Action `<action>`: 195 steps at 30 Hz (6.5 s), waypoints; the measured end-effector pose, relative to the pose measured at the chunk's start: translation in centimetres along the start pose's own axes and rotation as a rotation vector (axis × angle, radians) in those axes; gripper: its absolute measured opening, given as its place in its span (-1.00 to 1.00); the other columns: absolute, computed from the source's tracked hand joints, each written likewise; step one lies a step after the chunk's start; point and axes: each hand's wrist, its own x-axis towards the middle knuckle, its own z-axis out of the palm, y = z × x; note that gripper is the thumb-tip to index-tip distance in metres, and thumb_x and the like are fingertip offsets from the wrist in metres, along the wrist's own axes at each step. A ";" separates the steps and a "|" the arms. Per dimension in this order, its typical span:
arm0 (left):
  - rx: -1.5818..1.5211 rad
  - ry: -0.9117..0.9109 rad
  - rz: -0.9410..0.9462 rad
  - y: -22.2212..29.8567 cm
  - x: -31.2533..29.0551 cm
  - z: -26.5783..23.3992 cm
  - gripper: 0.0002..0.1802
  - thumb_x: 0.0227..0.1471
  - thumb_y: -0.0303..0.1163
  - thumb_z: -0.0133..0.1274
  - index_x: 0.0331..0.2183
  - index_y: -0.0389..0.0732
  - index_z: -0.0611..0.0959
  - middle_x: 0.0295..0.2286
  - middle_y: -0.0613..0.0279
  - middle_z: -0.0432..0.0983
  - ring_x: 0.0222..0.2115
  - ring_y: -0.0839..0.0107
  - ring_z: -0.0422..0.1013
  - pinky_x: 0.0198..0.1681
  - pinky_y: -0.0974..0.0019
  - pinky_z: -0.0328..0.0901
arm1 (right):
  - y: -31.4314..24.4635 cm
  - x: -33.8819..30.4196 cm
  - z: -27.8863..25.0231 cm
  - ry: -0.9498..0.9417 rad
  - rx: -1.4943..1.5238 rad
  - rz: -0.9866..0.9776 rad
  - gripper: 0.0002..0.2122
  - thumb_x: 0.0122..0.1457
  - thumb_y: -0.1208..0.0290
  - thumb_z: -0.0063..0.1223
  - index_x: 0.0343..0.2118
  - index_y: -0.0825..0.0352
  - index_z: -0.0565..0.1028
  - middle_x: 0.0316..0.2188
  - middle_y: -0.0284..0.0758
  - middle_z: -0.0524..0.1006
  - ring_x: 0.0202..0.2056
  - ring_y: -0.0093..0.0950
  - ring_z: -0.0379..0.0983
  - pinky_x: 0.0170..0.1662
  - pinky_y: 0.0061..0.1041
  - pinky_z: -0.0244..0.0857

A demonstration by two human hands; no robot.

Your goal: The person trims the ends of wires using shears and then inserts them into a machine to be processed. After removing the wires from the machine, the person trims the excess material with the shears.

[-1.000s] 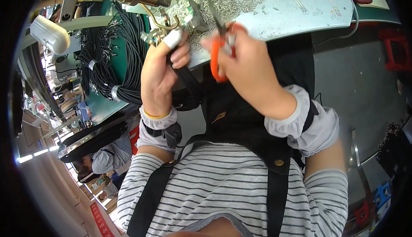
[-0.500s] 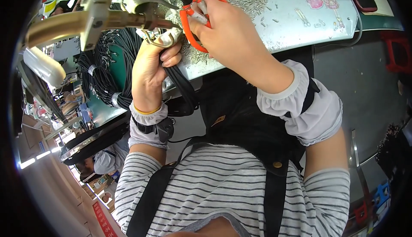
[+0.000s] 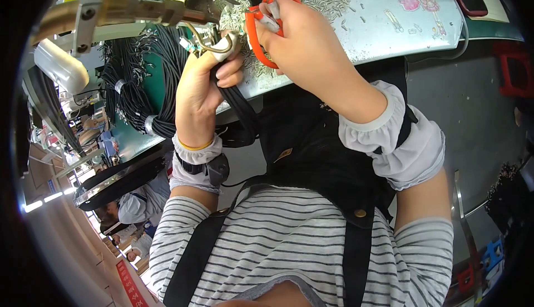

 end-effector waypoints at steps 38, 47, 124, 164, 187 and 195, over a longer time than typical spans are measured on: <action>0.219 0.178 0.117 -3.4 -6.3 2.1 -0.85 -0.17 -0.58 0.05 -0.42 -0.26 0.48 -0.65 0.42 0.27 -0.76 0.74 0.06 -0.74 0.62 -0.10 | -1.5 -4.8 -1.3 -0.032 -1.059 -1.051 -0.86 -0.20 0.35 0.03 -0.51 0.19 0.44 -0.62 -0.53 0.39 -0.71 -0.64 0.25 -0.64 -0.71 0.03; 0.321 0.122 0.158 -3.9 -6.2 2.0 -0.84 -0.19 -0.61 0.04 -0.43 -0.30 0.46 -0.64 0.42 0.28 -0.74 0.73 0.08 -0.72 0.61 -0.06 | -1.0 -5.1 -0.7 0.053 -1.065 -1.082 -0.90 -0.16 0.45 -0.03 -0.51 0.25 0.40 -0.65 -0.49 0.41 -0.72 -0.65 0.24 -0.67 -0.71 -0.03; 0.056 0.126 0.064 -1.0 -2.0 0.9 -0.86 -0.10 -0.52 -0.01 -0.39 -0.34 0.49 -0.54 0.30 0.37 -0.59 0.55 0.26 -0.57 0.50 0.17 | -1.5 -2.1 -1.2 -0.089 0.048 0.044 -0.88 0.07 0.44 -0.06 -0.43 0.39 0.37 -0.72 -0.51 0.26 -0.71 -0.75 0.16 -0.67 -0.73 0.10; 0.147 0.094 -0.014 -3.5 -6.2 2.5 -0.84 -0.15 -0.59 0.03 -0.40 -0.29 0.46 -0.60 0.40 0.31 -0.79 0.77 0.00 -0.76 0.63 -0.15 | -1.4 -4.8 -2.7 -0.101 -0.932 -1.073 -0.77 -0.28 0.44 0.04 -0.44 0.25 0.49 -0.66 -0.46 0.41 -0.67 -0.59 0.34 -0.69 -0.68 0.11; 0.740 0.171 0.710 -6.0 -6.3 3.0 -0.76 -0.23 -0.70 0.03 -0.39 -0.29 0.44 -0.51 0.35 0.36 -0.54 0.68 0.23 -0.47 0.64 0.12 | 0.1 -6.1 -0.8 0.214 -0.865 -1.107 -0.76 -0.27 0.58 0.09 -0.43 0.32 0.44 -0.50 -0.33 0.50 -0.55 -0.52 0.46 -0.64 -0.72 0.17; -0.021 -0.002 0.067 -4.3 -6.8 1.9 -0.82 -0.16 -0.63 0.01 -0.38 -0.30 0.45 -0.52 0.35 0.36 -0.64 0.72 0.15 -0.64 0.63 0.02 | 1.0 -5.3 -0.3 0.361 -0.865 -1.251 -0.88 -0.19 0.45 0.00 -0.50 0.24 0.47 -0.56 -0.43 0.48 -0.62 -0.60 0.41 -0.69 -0.77 0.09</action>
